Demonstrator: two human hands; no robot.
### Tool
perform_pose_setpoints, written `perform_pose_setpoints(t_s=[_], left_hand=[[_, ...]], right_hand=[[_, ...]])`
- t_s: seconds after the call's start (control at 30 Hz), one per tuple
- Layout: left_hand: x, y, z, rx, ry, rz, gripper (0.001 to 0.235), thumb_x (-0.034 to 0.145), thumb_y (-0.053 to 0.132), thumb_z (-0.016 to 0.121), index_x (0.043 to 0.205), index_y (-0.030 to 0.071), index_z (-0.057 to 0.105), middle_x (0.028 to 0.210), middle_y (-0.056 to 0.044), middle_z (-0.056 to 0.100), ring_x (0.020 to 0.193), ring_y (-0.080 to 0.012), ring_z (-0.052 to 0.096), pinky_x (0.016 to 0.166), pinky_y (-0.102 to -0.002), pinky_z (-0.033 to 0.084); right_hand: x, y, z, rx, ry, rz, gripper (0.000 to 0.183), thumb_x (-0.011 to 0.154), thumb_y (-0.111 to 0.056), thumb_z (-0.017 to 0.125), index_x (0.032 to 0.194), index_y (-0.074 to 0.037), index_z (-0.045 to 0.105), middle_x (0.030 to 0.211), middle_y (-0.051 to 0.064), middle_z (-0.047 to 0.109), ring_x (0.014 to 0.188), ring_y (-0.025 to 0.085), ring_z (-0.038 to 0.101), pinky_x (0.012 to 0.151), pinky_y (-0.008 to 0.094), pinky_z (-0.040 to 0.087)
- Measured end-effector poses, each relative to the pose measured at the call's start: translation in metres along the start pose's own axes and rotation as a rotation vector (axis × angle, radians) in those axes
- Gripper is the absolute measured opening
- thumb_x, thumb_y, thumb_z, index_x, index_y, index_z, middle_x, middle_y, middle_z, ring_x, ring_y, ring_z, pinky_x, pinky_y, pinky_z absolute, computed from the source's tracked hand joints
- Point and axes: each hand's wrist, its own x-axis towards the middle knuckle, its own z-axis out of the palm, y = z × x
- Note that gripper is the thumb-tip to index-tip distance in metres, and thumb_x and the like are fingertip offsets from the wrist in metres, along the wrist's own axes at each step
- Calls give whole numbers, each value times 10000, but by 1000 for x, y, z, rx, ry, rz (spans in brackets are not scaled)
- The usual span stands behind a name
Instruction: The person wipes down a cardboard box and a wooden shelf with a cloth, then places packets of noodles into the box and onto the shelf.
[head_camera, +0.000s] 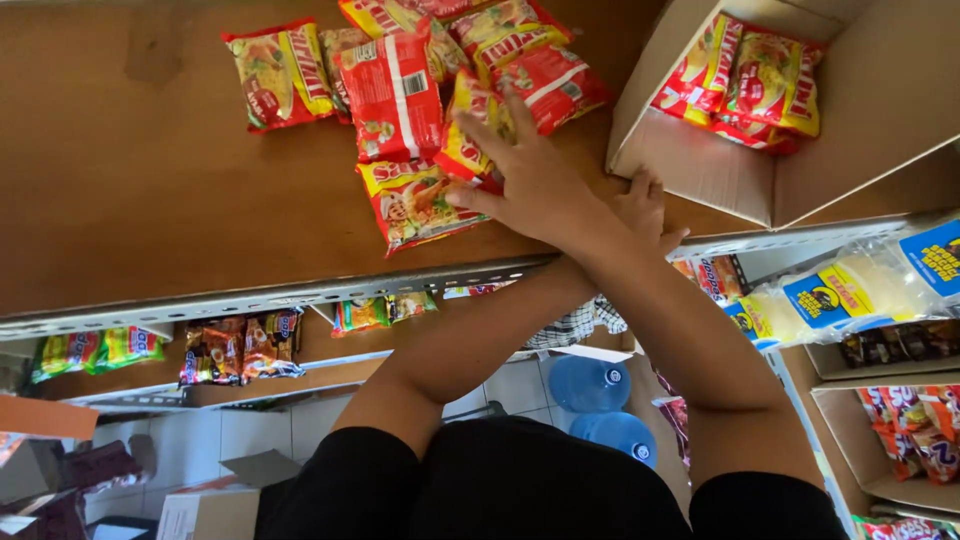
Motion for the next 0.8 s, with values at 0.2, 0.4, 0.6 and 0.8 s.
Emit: perform_pose_setpoints(t_s=[0.2,0.4,0.6,0.8], left_hand=[[19,-38,63,54,129,154,909,782,517,725,1310,-178,472,1421,-378,421,1235,-462,531,995,-498,486],[-9,-4,-22,63,63,170,726,842,506,706,1239,-86,570,1318,-294,510,1044,-411,623,855,-482,540],[-18,14,-61,105,30,133,529,913,493,683,1154,23,688,1195,-193,616,816,-350,733,688,-464,606],[-17,19,-69,128,68,107,707,882,518,679,1239,-90,615,1389,-290,534,784,-404,733,646,-477,607]], right_hand=[[-3,29,1,95,8,35,701,818,-420,840,1416,-169,574,1513,206,496,1309,359,589,1053,438,512],[-69,24,-68,696,255,142,605,930,-196,660,1508,-77,524,1346,106,647,1195,217,625,1021,377,529],[-128,73,-128,932,718,195,502,989,-185,629,1444,-11,507,1385,80,622,1299,198,617,1123,353,545],[-58,205,-131,45,580,30,560,1005,-15,799,1500,-95,549,1420,106,689,1307,259,694,1126,351,589]])
